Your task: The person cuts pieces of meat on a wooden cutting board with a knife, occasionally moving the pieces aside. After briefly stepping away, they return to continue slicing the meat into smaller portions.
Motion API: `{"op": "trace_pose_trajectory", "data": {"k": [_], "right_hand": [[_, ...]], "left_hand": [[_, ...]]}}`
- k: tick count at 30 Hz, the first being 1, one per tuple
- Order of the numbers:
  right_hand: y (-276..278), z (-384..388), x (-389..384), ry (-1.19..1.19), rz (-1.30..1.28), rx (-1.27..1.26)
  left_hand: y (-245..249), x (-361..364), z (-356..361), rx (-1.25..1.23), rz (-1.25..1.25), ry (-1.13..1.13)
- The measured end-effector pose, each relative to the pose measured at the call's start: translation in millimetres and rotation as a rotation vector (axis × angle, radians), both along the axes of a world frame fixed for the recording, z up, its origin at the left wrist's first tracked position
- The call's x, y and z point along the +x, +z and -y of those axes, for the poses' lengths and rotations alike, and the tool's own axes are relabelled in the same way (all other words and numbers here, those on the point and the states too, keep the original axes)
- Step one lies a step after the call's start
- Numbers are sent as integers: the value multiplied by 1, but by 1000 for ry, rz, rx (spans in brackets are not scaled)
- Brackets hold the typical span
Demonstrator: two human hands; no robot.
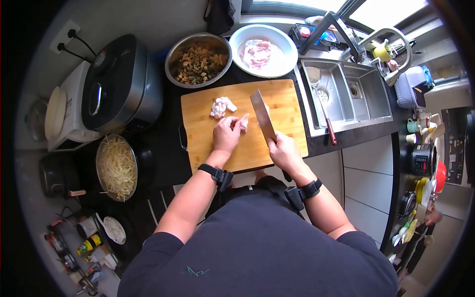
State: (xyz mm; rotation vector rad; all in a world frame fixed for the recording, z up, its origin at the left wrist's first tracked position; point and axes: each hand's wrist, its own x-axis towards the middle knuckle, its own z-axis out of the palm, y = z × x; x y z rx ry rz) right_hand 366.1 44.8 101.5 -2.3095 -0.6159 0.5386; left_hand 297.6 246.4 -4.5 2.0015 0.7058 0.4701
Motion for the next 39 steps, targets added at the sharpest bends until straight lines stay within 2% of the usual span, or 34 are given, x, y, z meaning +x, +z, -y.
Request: {"op": "trace_pose_trajectory", "data": {"k": [3,6,9,12,15,18,27,30,36,39], "right_hand": [[1,0,-2,-2,-17,-15],[-1,-2,-4,11,-16,-11],[0,-2,-7,8,14,-7],[-3,-4,-11,3,31,-29],[-4,-11,-21,12,30,-41],[-10,-19,-34,21,44,-63],[-30,-31,-59,10,82,-165],[-28,-46,-53,-4,69,-202],[-39,-53,-50,-8,113,-200],[-28,-34,-69,-25,11,-230]], "left_hand": [[4,-2,-3,-65,-8,-30],[8,-3,-5,-154,-31,-151],[8,-1,-4,-337,-66,-233],[12,-5,-1,-273,-96,-189],[11,-10,2,202,49,-141],[7,-13,4,300,86,-166],[9,-5,-1,396,-23,-288],[10,-3,-4,386,-127,-330],[5,1,-3,381,-42,-297],[7,3,-6,374,-43,-314]]}}
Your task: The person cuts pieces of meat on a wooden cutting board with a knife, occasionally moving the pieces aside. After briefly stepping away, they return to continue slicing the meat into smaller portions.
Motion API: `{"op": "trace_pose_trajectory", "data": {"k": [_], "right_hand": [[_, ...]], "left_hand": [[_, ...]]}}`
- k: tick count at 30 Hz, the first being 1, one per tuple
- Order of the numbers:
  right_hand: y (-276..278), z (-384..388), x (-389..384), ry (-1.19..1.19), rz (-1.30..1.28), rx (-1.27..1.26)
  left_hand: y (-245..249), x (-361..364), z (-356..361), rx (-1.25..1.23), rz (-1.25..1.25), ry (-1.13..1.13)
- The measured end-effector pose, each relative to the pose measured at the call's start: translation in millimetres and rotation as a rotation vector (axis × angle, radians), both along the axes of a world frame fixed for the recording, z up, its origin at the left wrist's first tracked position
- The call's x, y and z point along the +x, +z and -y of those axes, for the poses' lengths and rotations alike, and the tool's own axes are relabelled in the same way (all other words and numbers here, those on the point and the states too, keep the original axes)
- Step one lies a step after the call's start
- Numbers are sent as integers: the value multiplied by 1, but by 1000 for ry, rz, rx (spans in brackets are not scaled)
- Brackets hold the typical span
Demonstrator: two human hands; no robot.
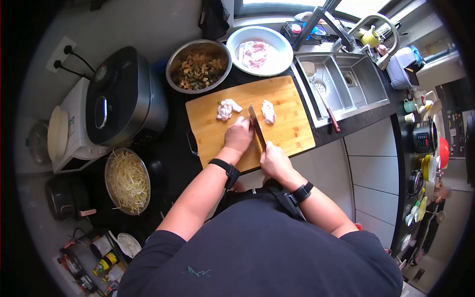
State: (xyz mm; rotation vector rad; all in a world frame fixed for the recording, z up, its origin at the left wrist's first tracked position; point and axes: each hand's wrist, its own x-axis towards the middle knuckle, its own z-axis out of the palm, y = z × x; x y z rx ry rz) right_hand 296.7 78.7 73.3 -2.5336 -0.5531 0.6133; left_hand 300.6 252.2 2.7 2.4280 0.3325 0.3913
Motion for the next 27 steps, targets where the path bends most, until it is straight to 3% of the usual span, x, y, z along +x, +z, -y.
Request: {"op": "trace_pose_trajectory", "data": {"k": [6,10,13,16,19,20,24,27], "right_hand": [[-27,-34,32,-11,102,76],[35,-56,50,-117,-313,58],[-5,-22,18,-25,-24,14],[-10,2,-1,-34,-76,14],[-4,-16,17,-13,33,77],[14,-24,31,-68,-174,155],[16,-23,70,-92,-263,258],[41,6,87,-65,-294,364]], "left_hand": [[-4,1,-4,-19,-78,-31],[6,0,-4,-17,-139,-55],[-6,-1,-6,12,-58,-59],[-5,-2,-5,10,-66,-45],[-5,-8,-5,-3,-53,-55],[-6,-5,-6,-5,-29,-58],[-12,-13,-13,-121,78,-45],[-3,-23,-10,-358,6,1]]}}
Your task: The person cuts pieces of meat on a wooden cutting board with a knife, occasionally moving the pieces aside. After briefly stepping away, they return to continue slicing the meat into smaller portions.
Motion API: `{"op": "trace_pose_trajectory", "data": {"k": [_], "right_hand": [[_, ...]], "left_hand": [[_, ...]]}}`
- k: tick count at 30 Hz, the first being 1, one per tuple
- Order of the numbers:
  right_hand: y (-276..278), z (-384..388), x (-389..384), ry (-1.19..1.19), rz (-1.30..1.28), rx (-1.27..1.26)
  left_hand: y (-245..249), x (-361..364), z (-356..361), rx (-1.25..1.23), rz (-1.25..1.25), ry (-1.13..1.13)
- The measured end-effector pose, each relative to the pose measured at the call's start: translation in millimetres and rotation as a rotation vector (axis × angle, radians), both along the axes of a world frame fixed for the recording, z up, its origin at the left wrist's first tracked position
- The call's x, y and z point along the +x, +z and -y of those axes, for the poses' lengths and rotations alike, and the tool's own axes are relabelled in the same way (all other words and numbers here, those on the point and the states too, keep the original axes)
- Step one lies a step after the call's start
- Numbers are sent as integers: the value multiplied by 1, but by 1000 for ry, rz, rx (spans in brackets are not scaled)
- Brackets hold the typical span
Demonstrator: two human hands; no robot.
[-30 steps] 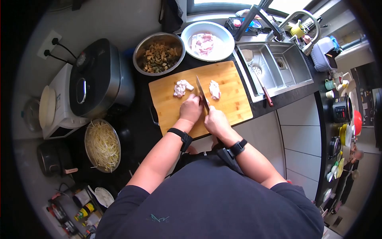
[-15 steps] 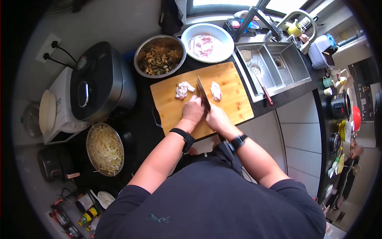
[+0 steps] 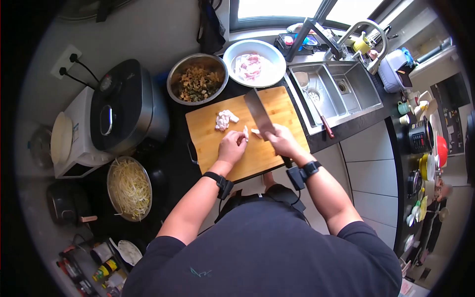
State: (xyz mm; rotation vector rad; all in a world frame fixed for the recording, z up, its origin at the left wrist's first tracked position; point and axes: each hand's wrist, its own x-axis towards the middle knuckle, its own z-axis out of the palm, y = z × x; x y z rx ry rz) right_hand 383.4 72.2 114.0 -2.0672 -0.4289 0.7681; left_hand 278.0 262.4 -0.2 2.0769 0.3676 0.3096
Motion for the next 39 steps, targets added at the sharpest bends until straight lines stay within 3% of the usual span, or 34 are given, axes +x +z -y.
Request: {"op": "trace_pose_trajectory", "data": {"k": [1,2,3,7,9,12,15,18,19,22,29,33,39], "right_hand": [[-14,18,10,73,205,41],[27,23,8,31,34,-27],[29,35,13,53,118,-36],[2,90,41,108,200,-98],[-8,108,48,143,176,-129],[-10,117,56,196,-28,-141],[-37,114,61,156,-149,15],[-63,100,62,113,-334,153],[-60,92,60,87,-415,140],[-62,73,51,27,-588,196],[-85,-2,12,-36,-694,314],[-82,-44,-11,-27,-586,364],[-57,-52,-29,16,-261,201]], "left_hand": [[4,-3,1,-41,-42,-26],[11,-2,5,-7,-52,-17],[18,-2,11,29,-62,-7],[40,16,40,246,-172,22],[24,32,50,293,-133,63],[4,51,53,316,-64,89],[2,66,44,336,45,219],[17,67,21,742,168,369],[15,65,14,597,212,405],[37,45,9,195,-11,512],[23,-5,-33,310,-161,483],[28,-23,-47,249,-184,449],[34,-46,-69,258,-170,342]]}}
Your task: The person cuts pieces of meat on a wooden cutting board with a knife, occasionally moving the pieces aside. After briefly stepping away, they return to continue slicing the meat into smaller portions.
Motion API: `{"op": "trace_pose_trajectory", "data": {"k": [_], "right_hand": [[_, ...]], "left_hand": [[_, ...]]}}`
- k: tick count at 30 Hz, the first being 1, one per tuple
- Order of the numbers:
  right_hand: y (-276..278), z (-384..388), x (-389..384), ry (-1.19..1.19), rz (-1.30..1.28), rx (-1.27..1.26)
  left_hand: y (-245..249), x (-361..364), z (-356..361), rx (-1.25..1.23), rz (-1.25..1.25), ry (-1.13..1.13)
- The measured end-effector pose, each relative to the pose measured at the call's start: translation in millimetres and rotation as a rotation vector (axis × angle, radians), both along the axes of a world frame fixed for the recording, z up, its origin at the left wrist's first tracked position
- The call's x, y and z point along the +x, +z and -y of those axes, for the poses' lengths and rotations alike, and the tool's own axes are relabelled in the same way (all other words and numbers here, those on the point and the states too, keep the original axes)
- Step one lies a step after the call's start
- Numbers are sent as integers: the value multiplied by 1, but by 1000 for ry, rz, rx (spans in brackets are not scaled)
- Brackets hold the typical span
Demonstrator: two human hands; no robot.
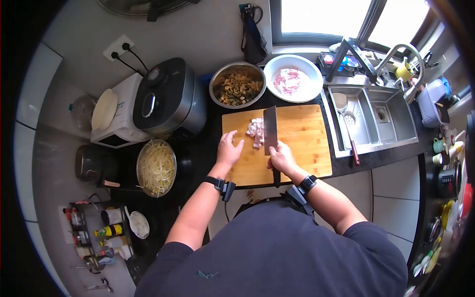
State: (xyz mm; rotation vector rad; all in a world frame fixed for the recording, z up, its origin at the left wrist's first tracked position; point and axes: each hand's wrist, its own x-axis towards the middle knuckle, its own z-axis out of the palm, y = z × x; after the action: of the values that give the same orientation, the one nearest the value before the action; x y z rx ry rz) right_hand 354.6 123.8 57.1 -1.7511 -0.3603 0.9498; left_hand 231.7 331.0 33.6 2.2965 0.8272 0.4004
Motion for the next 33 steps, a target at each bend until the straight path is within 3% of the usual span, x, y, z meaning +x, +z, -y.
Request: {"op": "trace_pose_trajectory", "data": {"k": [4,6,10,13,17,21,24,27,30,33], "right_hand": [[34,20,-3,-96,88,-132],[37,34,-1,-124,82,-159],[37,63,2,-178,121,-212],[32,70,1,-191,147,-226],[25,45,-2,-164,199,-268],[16,11,1,-58,366,-340],[16,-8,-1,-45,392,-316],[14,-27,-7,33,540,-373],[19,-48,-21,56,479,-370],[15,-67,-35,127,591,-373]], "left_hand": [[-2,8,8,136,-7,-160],[1,18,17,125,-69,-281],[-20,47,22,331,-114,-496],[-46,72,11,380,51,-505],[-61,93,-8,220,-68,-526],[-31,82,-15,121,-10,-580],[-29,62,-21,206,3,-660],[-34,58,-30,154,45,-626],[-34,48,-39,134,63,-507],[-36,38,-52,85,63,-401]]}}
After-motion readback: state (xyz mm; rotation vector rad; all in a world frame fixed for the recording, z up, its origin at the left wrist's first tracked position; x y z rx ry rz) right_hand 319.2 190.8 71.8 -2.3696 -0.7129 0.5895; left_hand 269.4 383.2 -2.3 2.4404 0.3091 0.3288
